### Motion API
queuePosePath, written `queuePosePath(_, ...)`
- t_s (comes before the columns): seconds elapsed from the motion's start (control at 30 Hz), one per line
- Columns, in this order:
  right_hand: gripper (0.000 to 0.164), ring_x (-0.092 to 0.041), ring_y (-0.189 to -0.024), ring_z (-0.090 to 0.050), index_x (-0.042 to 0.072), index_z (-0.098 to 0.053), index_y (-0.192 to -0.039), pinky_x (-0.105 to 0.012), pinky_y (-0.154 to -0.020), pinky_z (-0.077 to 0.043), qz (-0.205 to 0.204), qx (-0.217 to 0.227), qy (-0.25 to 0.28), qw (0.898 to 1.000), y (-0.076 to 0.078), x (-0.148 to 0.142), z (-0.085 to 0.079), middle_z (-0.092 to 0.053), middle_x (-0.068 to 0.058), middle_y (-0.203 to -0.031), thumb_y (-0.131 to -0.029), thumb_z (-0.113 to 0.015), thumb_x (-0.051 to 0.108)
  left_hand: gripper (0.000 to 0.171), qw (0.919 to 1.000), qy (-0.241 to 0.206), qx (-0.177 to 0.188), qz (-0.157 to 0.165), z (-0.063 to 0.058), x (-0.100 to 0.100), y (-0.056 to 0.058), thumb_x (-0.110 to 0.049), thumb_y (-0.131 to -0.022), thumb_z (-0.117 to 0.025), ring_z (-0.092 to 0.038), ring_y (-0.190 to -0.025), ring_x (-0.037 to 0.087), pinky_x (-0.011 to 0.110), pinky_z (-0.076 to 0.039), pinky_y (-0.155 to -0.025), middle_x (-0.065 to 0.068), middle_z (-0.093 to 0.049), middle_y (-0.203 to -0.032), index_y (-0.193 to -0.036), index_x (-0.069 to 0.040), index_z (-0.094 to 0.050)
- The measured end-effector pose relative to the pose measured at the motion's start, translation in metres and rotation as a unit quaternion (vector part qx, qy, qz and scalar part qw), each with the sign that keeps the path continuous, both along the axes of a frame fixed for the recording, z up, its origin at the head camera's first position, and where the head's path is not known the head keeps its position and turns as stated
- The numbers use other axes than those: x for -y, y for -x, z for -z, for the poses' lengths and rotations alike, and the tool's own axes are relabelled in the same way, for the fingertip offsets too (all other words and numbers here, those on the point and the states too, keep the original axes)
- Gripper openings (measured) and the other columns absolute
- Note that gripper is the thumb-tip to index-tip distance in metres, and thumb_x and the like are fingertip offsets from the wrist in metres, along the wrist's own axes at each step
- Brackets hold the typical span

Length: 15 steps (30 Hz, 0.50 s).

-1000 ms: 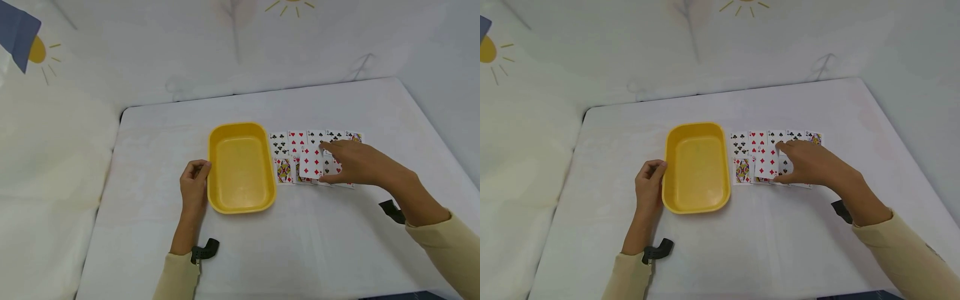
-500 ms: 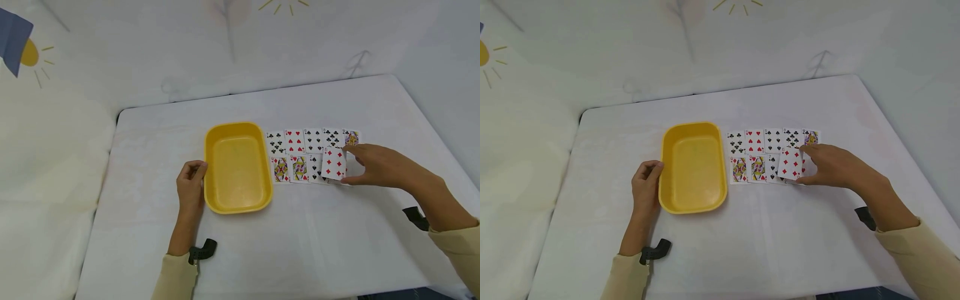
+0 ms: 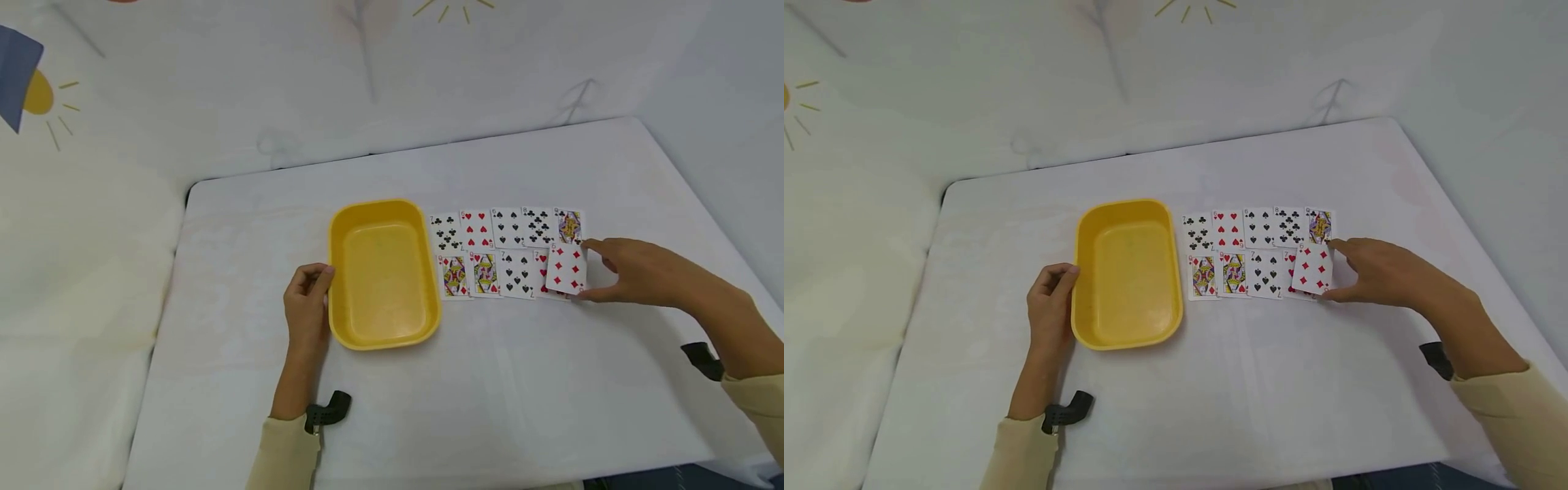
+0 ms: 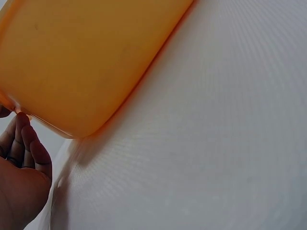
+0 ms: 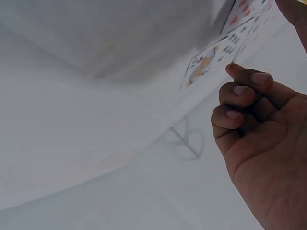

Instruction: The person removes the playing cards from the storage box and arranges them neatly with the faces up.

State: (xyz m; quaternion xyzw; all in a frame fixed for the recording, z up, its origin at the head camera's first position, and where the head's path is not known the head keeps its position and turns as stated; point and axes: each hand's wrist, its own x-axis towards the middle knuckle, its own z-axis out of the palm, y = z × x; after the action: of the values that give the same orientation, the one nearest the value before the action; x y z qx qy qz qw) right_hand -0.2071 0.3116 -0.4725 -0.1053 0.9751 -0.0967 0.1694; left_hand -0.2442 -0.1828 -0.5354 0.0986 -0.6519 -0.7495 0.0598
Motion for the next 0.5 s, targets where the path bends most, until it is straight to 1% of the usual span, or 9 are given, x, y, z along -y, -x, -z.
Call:
queuePosePath(0.13, 0.093, -0.022, -0.082, -0.054, -0.002, -0.051, -0.134, -0.036, -0.062, -0.047, 0.009, 0.004, 0.006, 1.000, -0.003, -0.007, 0.003, -0.060, -0.007, -0.093, -0.071, -0.084, 0.059, 0.028, 1.0000, 0.003, 0.000, 0.002, -0.001, 0.000, 0.000, -0.022, -0.093, -0.074, -0.056, -0.089, 0.020, 0.022, -0.051, -0.077, 0.009, -0.061, -0.099, -0.106, 0.001, -0.065)
queuePosePath(0.3, 0.093, -0.021, -0.081, -0.052, -0.004, -0.051, -0.134, -0.034, -0.061, -0.046, 0.019, 0.009, 0.005, 1.000, -0.009, -0.014, 0.007, -0.058, -0.005, -0.090, -0.071, -0.086, 0.055, 0.027, 0.9999, 0.001, -0.008, 0.010, -0.002, 0.000, 0.002, -0.021, -0.093, -0.073, -0.056, -0.088, 0.020, 0.022, -0.051, -0.077, 0.009, -0.061, -0.098, -0.106, 0.001, -0.064)
queuePosePath(0.5, 0.095, -0.022, -0.082, -0.052, -0.003, -0.051, -0.134, -0.035, -0.062, -0.045, 0.038, 0.020, 0.007, 0.999, -0.018, -0.021, 0.011, -0.058, -0.006, -0.091, -0.070, -0.085, 0.059, 0.028, 0.9998, 0.000, -0.008, 0.018, -0.001, 0.000, 0.004, -0.022, -0.093, -0.073, -0.056, -0.089, 0.020, 0.022, -0.051, -0.077, 0.009, -0.061, -0.098, -0.106, 0.001, -0.065)
